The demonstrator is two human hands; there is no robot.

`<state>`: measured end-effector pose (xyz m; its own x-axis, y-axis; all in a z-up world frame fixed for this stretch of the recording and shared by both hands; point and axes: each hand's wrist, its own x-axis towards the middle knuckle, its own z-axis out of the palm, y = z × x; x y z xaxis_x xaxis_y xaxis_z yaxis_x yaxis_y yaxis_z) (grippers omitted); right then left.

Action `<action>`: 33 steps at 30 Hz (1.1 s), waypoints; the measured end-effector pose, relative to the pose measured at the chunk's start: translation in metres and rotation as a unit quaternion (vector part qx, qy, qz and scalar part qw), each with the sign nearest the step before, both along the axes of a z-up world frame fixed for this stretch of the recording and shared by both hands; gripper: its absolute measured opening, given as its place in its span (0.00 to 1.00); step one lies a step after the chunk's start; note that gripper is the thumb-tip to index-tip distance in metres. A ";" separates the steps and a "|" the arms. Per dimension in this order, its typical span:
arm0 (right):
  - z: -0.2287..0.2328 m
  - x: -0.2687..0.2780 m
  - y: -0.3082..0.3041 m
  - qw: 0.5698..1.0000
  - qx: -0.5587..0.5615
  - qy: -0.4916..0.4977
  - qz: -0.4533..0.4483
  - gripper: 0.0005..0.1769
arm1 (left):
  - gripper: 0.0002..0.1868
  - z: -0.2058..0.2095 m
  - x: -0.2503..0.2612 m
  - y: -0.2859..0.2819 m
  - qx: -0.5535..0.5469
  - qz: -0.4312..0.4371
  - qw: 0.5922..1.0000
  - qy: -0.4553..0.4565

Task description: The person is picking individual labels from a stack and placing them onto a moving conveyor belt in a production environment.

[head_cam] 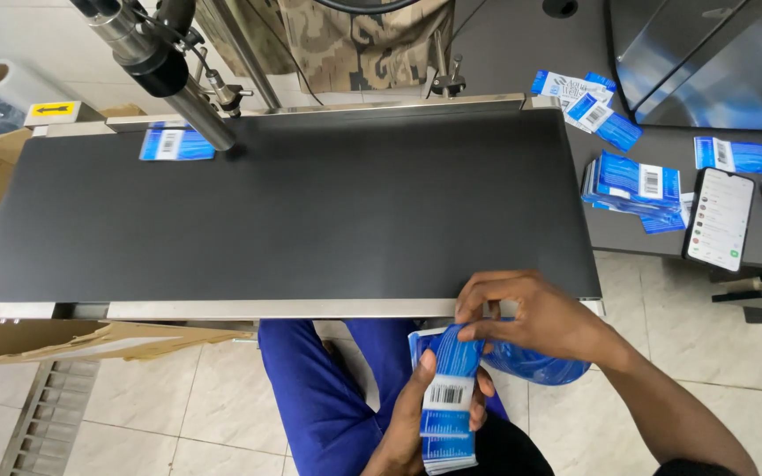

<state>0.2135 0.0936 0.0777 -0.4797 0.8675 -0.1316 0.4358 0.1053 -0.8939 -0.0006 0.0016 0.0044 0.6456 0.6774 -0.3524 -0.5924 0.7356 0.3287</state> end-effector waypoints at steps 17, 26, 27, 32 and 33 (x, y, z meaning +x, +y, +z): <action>-0.025 0.087 0.071 0.942 -0.003 0.079 -0.326 0.13 | 0.46 -0.001 0.000 0.003 -0.049 -0.005 0.999 -0.022; -0.060 0.134 0.168 0.899 0.075 0.073 -0.425 0.11 | 0.46 -0.006 -0.001 0.001 -0.039 0.007 0.999 -0.019; -0.063 0.137 0.175 0.901 0.077 0.054 -0.424 0.11 | 0.46 -0.010 -0.001 0.001 -0.019 0.008 1.000 -0.019; -0.070 0.131 0.196 0.895 0.069 0.033 -0.440 0.16 | 0.46 -0.011 -0.003 0.002 -0.030 0.007 0.999 -0.025; -0.073 0.131 0.198 0.894 0.082 0.017 -0.440 0.16 | 0.46 -0.009 -0.003 0.003 -0.030 0.006 0.999 -0.020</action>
<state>0.3449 0.2916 0.0049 0.3959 0.9177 0.0329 0.3876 -0.1345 -0.9119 -0.0035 0.0044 -0.0043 0.6518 0.6637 -0.3669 -0.6133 0.7459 0.2598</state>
